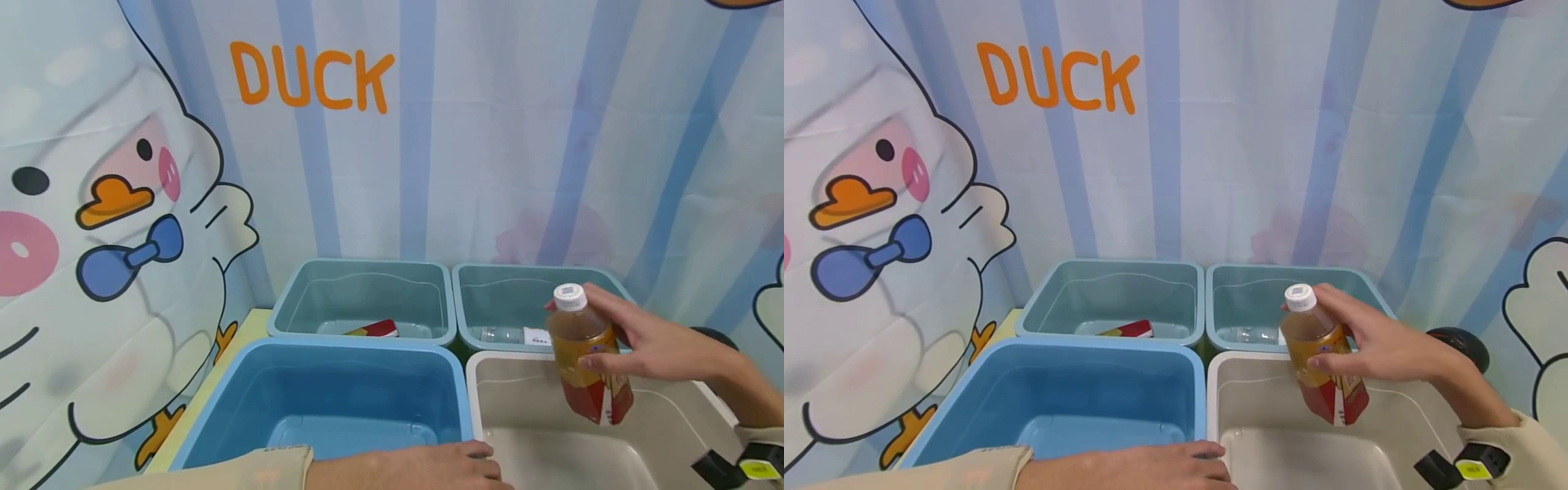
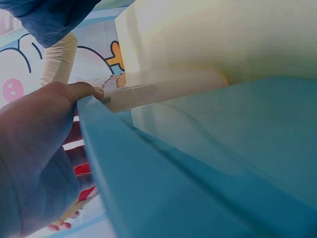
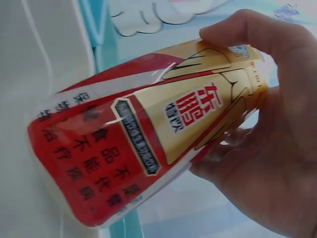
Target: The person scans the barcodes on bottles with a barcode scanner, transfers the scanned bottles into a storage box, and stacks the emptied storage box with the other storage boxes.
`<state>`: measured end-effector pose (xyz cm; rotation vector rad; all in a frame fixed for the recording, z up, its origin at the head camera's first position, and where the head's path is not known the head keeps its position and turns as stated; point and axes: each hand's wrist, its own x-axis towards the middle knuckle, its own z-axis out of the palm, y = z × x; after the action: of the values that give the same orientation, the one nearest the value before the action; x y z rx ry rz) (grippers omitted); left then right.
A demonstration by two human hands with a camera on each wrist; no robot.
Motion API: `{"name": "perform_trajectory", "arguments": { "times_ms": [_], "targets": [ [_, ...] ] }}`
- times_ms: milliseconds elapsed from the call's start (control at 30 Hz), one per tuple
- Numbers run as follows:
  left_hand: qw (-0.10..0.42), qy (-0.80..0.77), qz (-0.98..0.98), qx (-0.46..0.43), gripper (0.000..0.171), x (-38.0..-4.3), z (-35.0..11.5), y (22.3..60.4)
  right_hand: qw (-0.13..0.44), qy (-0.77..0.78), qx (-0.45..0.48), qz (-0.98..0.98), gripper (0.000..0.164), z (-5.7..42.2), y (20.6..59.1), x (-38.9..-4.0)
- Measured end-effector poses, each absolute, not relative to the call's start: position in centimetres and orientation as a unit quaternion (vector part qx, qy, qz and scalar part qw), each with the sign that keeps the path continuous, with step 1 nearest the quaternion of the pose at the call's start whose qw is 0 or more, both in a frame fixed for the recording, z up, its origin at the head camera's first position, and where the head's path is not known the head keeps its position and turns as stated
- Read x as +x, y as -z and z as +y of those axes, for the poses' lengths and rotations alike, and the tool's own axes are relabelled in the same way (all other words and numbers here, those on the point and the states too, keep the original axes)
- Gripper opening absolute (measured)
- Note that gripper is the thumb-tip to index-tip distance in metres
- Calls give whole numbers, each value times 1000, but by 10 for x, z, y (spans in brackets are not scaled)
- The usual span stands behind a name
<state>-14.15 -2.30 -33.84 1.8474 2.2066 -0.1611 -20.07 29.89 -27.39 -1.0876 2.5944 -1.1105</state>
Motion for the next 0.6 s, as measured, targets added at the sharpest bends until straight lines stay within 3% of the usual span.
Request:
{"name": "perform_trajectory", "arguments": {
  "times_ms": [300, 600],
  "targets": [
    [134, 45, 755, 641, 67, -143, -23, 339, 25, 438, -348, 829, 71, 330, 262, -201],
    [139, 47, 758, 636, 68, -143, -22, 340, -77, 403, -292, 864, 76, 350, 253, -197]
  ]
}}
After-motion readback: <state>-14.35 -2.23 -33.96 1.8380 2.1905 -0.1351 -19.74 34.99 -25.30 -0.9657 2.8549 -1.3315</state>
